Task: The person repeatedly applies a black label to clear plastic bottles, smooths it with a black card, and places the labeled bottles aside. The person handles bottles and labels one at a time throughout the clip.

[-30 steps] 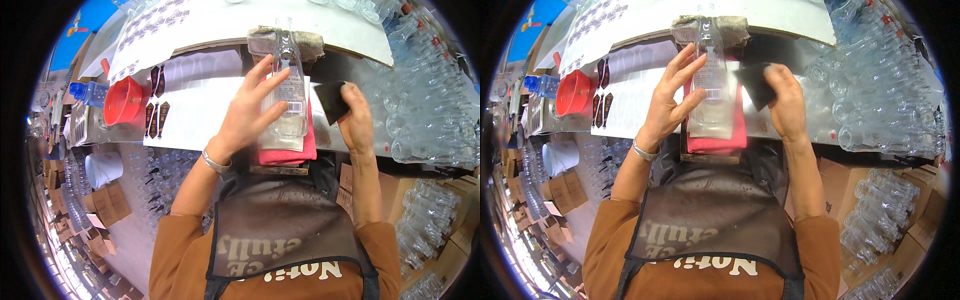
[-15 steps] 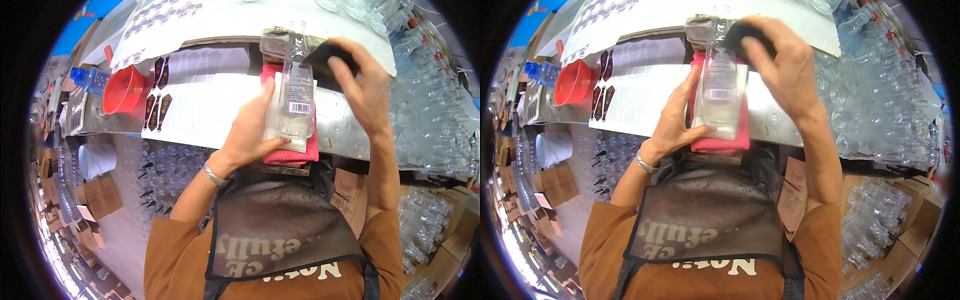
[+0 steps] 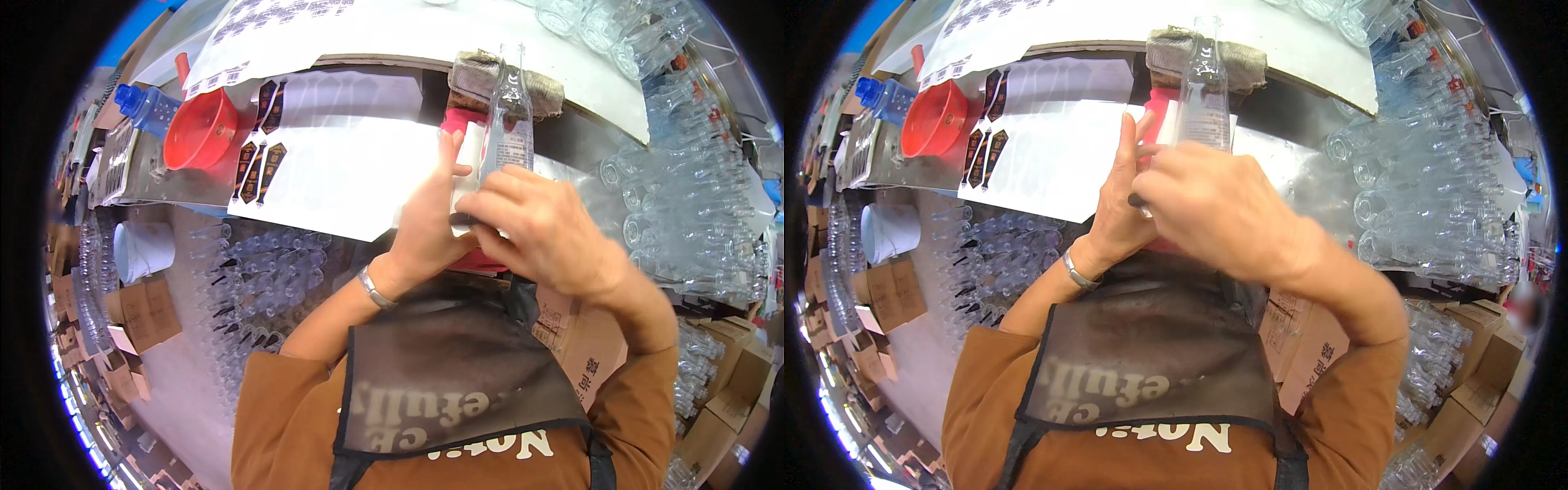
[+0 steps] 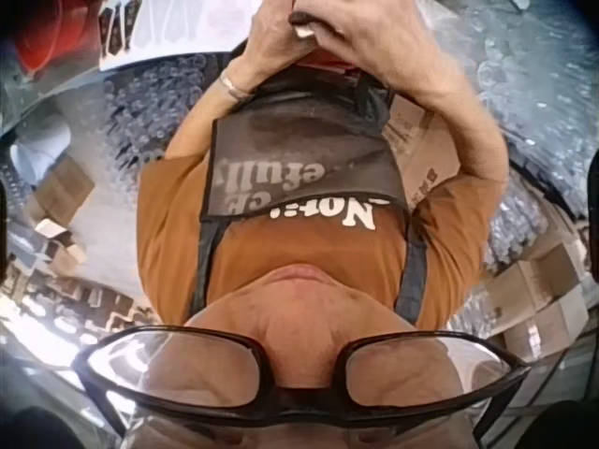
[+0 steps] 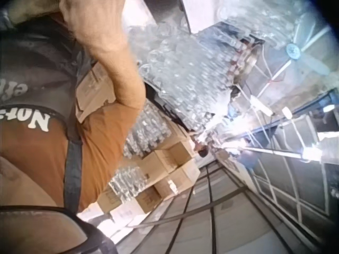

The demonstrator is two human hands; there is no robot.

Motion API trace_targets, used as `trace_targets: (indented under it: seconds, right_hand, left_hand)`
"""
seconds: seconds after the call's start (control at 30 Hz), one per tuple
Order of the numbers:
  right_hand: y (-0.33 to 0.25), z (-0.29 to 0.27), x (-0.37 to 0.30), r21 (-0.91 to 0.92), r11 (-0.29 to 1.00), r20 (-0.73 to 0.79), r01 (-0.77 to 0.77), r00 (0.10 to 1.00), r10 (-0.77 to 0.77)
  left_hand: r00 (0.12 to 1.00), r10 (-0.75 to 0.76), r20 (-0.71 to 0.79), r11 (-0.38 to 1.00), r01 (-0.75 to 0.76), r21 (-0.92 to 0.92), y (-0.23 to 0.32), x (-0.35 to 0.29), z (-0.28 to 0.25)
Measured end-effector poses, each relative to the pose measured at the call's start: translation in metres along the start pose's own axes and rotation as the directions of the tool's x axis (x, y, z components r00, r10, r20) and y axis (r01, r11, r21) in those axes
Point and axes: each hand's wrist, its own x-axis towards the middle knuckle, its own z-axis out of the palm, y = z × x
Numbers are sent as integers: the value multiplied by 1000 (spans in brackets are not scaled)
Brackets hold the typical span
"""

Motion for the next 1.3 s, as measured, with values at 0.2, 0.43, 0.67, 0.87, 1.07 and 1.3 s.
trace_targets:
  seconds: [0.2, 0.43, 0.67, 0.87, 1.07, 1.3]
  right_hand:
    - [53, -14, 16, -165, 979, -330, -117, 942, 57]
    - [75, -24, 3, 122, 950, -429, -288, 848, 312]
    - [54, -4, -23, 260, 956, -330, -134, 918, 218]
    - [32, 21, -62, 430, 903, -297, 18, 947, 123]
    - [86, 21, -59, 738, 587, -284, -333, 637, 717]
    - [71, -13, -26, 342, 852, -449, -397, 727, 519]
  left_hand:
    - [997, -56, 58, 998, 57, -10, 9, 1, -4]
    - [992, 21, 125, 998, -28, 54, 8, 3, -11]
    - [986, -23, 162, 996, 8, 91, 3, 1, -12]
    - [980, -141, 139, 990, 143, -4, 3, 0, -13]
    - [975, -94, 200, 995, 85, 54, 10, 3, -16]
    - [991, -44, 124, 988, 25, 150, 11, -3, -9]
